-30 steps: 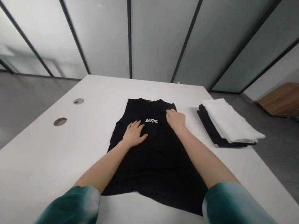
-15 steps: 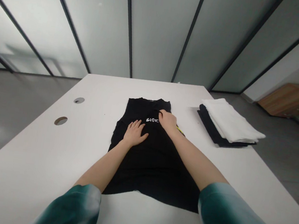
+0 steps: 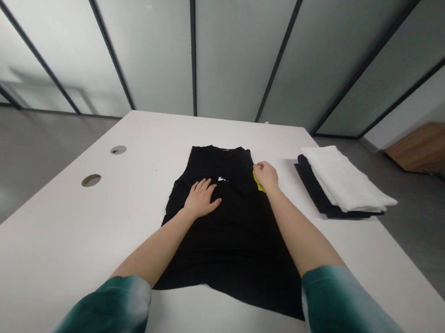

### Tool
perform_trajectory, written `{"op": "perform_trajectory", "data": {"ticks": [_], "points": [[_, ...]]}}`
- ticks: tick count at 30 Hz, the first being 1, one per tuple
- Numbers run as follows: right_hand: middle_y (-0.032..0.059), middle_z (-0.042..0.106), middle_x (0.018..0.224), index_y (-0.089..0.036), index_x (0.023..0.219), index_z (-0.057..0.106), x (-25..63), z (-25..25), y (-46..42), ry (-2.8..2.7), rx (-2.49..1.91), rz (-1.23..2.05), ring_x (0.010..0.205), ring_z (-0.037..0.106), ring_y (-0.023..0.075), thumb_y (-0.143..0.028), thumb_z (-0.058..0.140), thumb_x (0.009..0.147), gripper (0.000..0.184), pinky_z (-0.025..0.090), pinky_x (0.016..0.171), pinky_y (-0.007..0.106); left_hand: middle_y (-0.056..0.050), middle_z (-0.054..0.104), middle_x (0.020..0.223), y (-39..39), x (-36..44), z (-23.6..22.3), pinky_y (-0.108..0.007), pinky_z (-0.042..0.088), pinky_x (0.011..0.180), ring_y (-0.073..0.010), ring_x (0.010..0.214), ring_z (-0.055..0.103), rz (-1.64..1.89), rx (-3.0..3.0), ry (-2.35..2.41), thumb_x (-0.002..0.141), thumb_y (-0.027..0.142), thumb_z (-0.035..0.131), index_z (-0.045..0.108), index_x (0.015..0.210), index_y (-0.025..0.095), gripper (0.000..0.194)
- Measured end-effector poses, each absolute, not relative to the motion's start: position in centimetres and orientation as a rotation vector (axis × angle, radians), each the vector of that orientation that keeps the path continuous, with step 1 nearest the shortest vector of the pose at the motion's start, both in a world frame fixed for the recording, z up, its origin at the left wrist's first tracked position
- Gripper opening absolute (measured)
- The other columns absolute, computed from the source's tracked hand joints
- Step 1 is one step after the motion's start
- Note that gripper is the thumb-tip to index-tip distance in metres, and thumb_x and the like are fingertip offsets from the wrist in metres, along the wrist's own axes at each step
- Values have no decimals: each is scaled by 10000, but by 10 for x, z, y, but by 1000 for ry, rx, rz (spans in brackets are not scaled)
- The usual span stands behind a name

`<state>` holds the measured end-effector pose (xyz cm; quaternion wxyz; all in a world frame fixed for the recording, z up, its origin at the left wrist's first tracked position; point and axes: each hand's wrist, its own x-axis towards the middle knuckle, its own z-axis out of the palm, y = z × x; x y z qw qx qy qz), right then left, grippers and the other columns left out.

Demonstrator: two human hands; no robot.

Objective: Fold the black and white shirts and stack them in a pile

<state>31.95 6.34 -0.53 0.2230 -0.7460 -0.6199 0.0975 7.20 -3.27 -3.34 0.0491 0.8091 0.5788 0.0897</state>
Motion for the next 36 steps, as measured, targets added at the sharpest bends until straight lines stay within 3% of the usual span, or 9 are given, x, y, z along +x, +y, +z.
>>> {"op": "perform_trajectory", "data": {"ticks": [4,9,13,18,22,26,32,36], "points": [[142,694,1156,-166,1078,711,328,-5,68,-1940,-2167,305,1029,651,275,-467,565,880,389,468,809,308,-123,402,1563,-33,72,-33,-463,245,1209,-297,1468,313,267,2461,1769,941,556,429,513,1414,178,611],[157,706,1110,-158,1142,673,331,0,64,-1805,-2277,416,1000,659,286,-433,425,940,421,473,767,319,-120,400,1564,-33,73,-33,-469,247,1207,-296,1469,312,269,2467,1762,944,557,424,508,1418,179,613],[120,684,1173,-160,1244,618,346,-2,51,-2038,-2054,491,1015,641,240,-351,542,874,423,458,810,274,-119,401,1564,-33,73,-33,-465,242,1209,-292,1469,311,271,2464,1764,940,551,434,508,1418,180,610],[147,651,1202,-153,1230,623,359,-8,20,-2399,-1941,215,1069,604,270,-293,627,819,435,441,854,291,-104,407,1562,-33,73,-31,-460,239,1211,-290,1468,313,281,2445,1759,934,545,450,512,1412,196,595],[116,696,1112,-186,1202,616,357,-5,-1,-2248,-2114,29,1015,641,261,-232,516,899,323,439,767,295,-115,387,1573,-33,73,-30,-455,229,1216,-290,1473,304,260,2438,1763,938,545,447,504,1421,174,612],[110,722,976,-185,1265,558,357,-3,-10,-1984,-2286,-81,892,669,272,-228,463,933,348,414,684,306,-127,385,1573,-32,73,-33,-449,228,1216,-286,1474,302,258,2459,1763,946,553,430,498,1432,158,630],[132,661,1142,-167,1222,567,367,-14,-11,-1848,-2233,-69,904,639,258,-153,438,905,342,422,696,318,-119,386,1573,-31,73,-33,-454,240,1211,-291,1471,308,254,2458,1768,945,549,437,500,1430,174,616],[127,658,1112,-183,1076,662,381,-20,-3,-1887,-2229,16,952,624,252,-136,474,853,295,434,712,304,-127,389,1570,-32,73,-31,-448,227,1216,-294,1473,303,247,2452,1760,945,541,443,492,1437,163,622]]}}
